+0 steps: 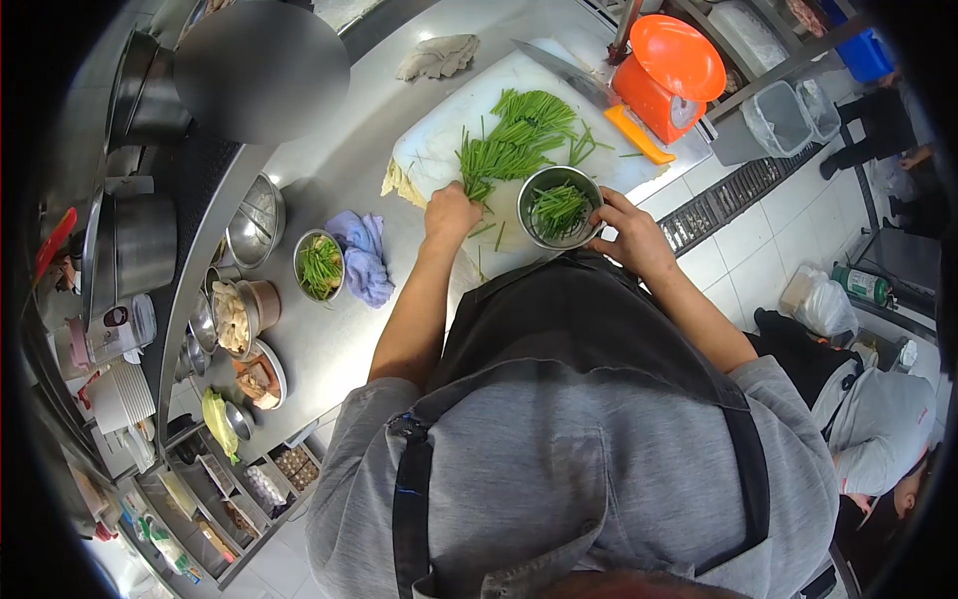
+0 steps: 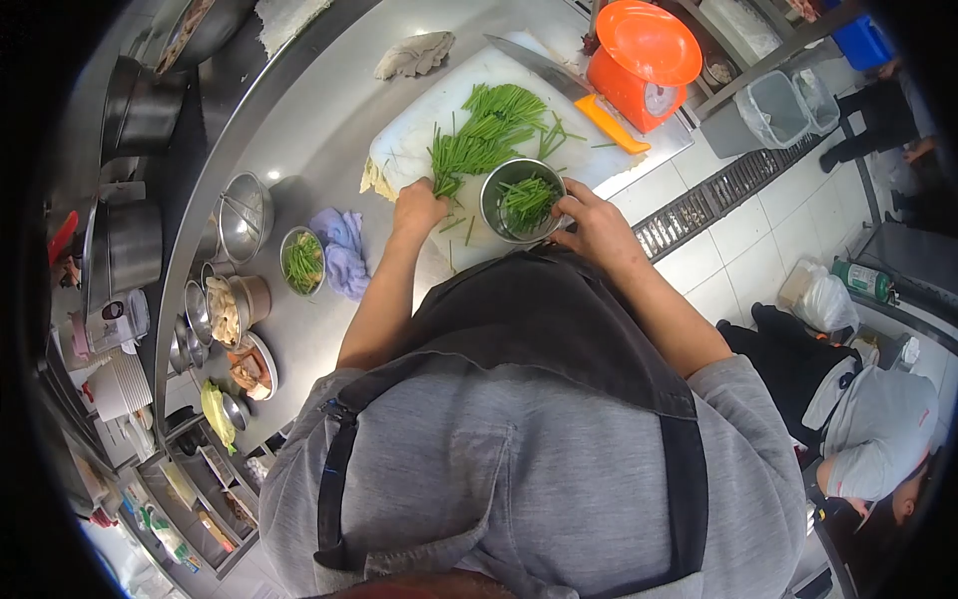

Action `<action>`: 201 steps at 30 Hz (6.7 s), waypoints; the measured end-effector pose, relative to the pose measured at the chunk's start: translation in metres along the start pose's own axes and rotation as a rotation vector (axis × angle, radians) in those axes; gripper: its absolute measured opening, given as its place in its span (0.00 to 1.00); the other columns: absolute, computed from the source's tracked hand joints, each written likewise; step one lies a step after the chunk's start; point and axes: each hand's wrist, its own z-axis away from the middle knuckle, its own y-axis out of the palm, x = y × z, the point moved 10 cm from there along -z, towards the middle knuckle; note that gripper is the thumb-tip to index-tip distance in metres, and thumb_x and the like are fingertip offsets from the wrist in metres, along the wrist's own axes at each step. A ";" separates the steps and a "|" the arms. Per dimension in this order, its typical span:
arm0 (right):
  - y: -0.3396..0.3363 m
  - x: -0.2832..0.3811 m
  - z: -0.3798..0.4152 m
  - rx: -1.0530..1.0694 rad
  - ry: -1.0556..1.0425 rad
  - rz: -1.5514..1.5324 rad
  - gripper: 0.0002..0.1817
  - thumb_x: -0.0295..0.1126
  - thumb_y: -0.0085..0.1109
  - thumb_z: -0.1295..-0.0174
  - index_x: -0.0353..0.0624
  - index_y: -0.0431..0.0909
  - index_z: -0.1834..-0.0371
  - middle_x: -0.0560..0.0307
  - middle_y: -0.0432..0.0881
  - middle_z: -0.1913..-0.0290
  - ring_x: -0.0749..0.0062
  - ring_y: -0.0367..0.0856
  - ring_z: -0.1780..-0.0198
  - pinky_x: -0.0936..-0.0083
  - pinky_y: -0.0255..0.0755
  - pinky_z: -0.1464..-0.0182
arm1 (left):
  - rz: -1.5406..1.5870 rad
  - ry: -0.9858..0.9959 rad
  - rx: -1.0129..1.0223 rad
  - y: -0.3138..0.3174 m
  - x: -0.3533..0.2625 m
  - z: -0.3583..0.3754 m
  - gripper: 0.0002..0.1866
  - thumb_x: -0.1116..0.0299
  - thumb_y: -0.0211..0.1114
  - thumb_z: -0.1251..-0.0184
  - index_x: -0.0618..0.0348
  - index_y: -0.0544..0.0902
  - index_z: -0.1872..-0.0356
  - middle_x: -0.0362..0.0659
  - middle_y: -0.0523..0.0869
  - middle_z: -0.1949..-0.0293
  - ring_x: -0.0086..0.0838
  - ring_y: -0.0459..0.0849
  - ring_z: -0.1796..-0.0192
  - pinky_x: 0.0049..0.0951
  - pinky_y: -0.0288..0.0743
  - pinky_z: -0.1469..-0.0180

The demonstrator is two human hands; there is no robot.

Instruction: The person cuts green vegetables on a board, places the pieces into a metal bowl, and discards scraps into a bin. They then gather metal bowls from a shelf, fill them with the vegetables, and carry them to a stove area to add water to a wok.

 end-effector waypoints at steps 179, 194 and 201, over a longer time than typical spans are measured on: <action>0.018 -0.019 -0.047 0.061 0.328 -0.709 0.09 0.32 0.62 0.40 0.35 0.79 0.65 0.61 0.80 0.75 0.82 0.78 0.78 0.84 0.65 0.80 | 1.126 0.129 0.475 -0.039 -0.109 0.043 0.06 0.71 0.65 0.39 0.60 0.81 0.64 0.37 0.82 0.73 0.16 0.78 0.71 0.16 0.61 0.77; -0.011 0.010 -0.050 -0.140 0.080 -0.233 0.10 0.32 0.63 0.43 0.35 0.81 0.64 0.46 0.83 0.67 0.57 0.81 0.68 0.68 0.74 0.64 | 1.182 0.102 0.471 -0.034 -0.104 0.041 0.05 0.74 0.63 0.36 0.62 0.78 0.61 0.40 0.82 0.71 0.20 0.82 0.71 0.16 0.62 0.79; 0.021 0.009 -0.052 0.069 0.214 -0.522 0.13 0.36 0.64 0.41 0.36 0.83 0.63 0.53 0.82 0.73 0.70 0.79 0.74 0.75 0.73 0.69 | 1.311 0.143 0.564 -0.033 -0.123 0.046 0.04 0.73 0.63 0.36 0.60 0.78 0.62 0.40 0.83 0.69 0.20 0.82 0.70 0.15 0.61 0.79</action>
